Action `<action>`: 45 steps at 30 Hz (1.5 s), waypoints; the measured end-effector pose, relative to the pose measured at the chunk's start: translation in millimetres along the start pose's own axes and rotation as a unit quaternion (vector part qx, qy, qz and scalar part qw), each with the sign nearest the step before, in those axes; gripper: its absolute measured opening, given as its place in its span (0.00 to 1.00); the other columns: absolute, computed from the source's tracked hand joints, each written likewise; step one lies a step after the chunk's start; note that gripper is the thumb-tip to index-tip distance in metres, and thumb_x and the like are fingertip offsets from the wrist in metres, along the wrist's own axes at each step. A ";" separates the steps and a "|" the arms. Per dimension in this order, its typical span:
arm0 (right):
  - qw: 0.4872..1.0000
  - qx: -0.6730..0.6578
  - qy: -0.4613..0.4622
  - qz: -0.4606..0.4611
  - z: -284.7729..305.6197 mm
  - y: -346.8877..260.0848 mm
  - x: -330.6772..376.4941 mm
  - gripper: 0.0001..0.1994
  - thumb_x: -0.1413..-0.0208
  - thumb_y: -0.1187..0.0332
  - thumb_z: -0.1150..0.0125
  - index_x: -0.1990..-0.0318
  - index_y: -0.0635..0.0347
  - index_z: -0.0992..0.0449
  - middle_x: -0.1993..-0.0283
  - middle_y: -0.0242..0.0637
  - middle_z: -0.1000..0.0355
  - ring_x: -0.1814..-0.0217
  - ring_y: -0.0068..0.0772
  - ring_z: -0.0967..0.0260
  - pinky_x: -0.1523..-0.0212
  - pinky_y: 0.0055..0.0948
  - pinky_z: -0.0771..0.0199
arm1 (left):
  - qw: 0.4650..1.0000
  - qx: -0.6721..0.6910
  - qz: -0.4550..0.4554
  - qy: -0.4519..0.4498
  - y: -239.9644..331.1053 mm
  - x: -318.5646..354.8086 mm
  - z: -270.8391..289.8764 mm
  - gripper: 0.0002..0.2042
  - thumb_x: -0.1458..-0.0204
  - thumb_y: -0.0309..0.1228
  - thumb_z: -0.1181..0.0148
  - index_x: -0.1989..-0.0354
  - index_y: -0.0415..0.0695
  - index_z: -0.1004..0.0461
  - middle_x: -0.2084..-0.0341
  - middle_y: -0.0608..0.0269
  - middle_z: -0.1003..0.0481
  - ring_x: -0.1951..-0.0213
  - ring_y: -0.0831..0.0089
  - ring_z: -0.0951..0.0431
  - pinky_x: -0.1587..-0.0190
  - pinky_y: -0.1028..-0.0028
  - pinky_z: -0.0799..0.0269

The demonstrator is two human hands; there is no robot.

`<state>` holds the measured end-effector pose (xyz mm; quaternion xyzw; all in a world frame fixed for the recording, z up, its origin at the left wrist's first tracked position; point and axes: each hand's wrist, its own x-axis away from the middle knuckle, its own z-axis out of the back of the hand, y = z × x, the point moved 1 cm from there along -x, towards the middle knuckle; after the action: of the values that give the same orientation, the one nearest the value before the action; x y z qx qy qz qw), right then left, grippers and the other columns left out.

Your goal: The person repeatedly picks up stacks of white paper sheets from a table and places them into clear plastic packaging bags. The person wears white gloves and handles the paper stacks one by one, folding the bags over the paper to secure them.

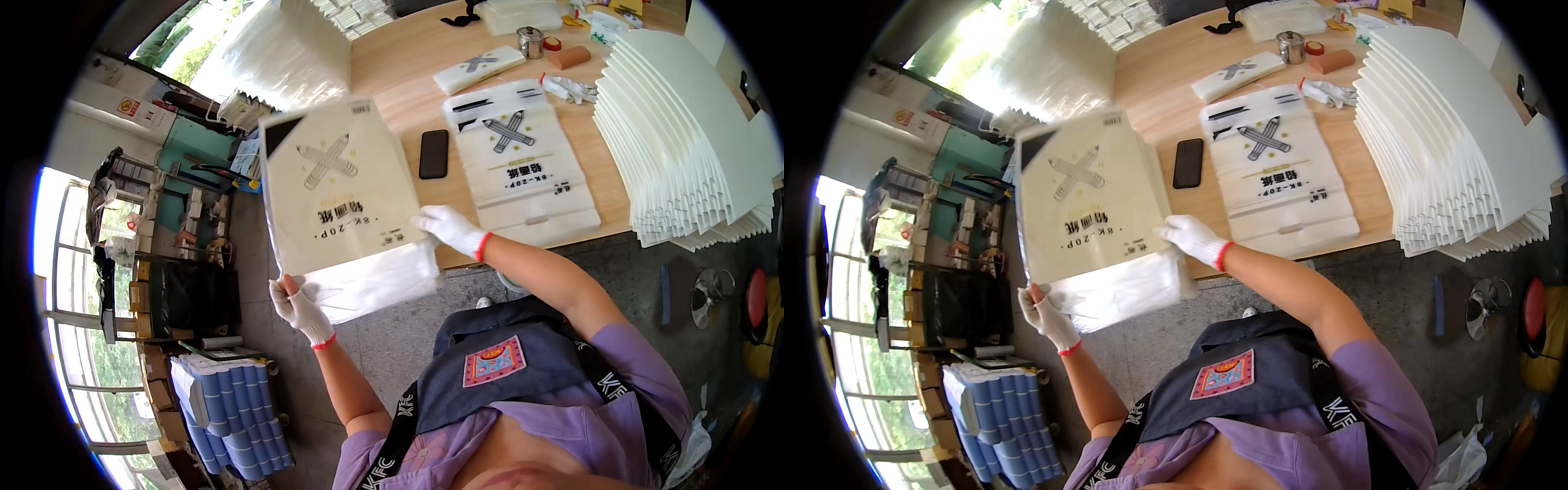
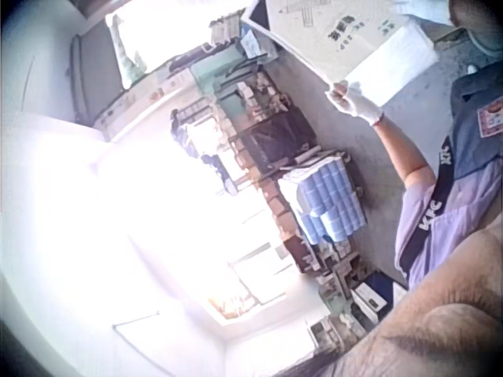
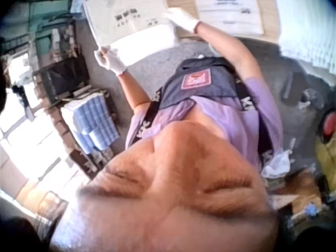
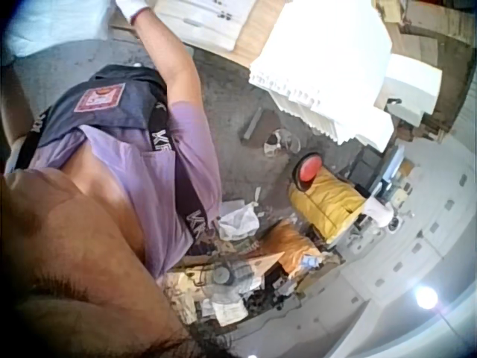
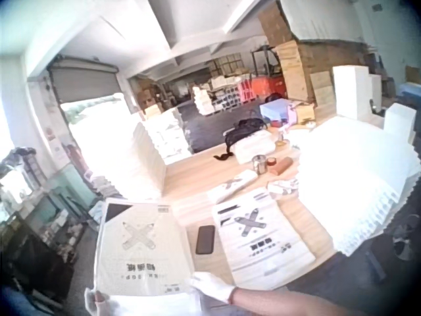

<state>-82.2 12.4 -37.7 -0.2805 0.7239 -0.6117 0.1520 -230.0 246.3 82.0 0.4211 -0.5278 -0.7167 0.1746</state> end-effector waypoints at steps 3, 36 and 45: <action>0.973 0.223 0.038 -0.045 -21.2 -11.4 -8.4 0.17 0.44 0.55 0.42 0.69 0.63 0.27 0.75 0.38 0.29 0.72 0.30 0.31 0.67 0.31 0.32 | 0.990 -0.133 0.048 -0.007 -94.2 -7.2 43.3 0.08 0.44 0.29 0.47 0.74 0.42 0.34 0.82 0.67 0.33 0.76 0.75 0.32 0.73 0.75 0.34; 0.934 -0.030 0.355 0.016 151.9 31.0 142.2 0.16 0.40 0.54 0.49 0.60 0.58 0.26 0.67 0.35 0.26 0.73 0.24 0.30 0.74 0.22 0.29 | 0.760 -0.139 -0.116 -0.625 -63.8 151.5 -343.5 0.11 0.48 0.35 0.47 0.69 0.43 0.22 0.69 0.53 0.22 0.65 0.59 0.22 0.59 0.66 0.29; 0.884 0.277 0.300 -0.227 206.4 49.3 141.1 0.23 0.39 0.48 0.52 0.68 0.61 0.25 0.70 0.37 0.27 0.73 0.31 0.30 0.68 0.34 0.29 | 0.738 0.348 0.243 -0.524 6.2 63.3 -357.9 0.09 0.45 0.21 0.47 0.59 0.48 0.37 0.69 0.64 0.25 0.78 0.81 0.30 0.68 0.77 0.29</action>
<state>-89.2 -231.7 -110.5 -0.1864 0.4523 -0.8602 -0.1440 13.8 -18.1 29.5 -0.1324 -0.8329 -0.5237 -0.1200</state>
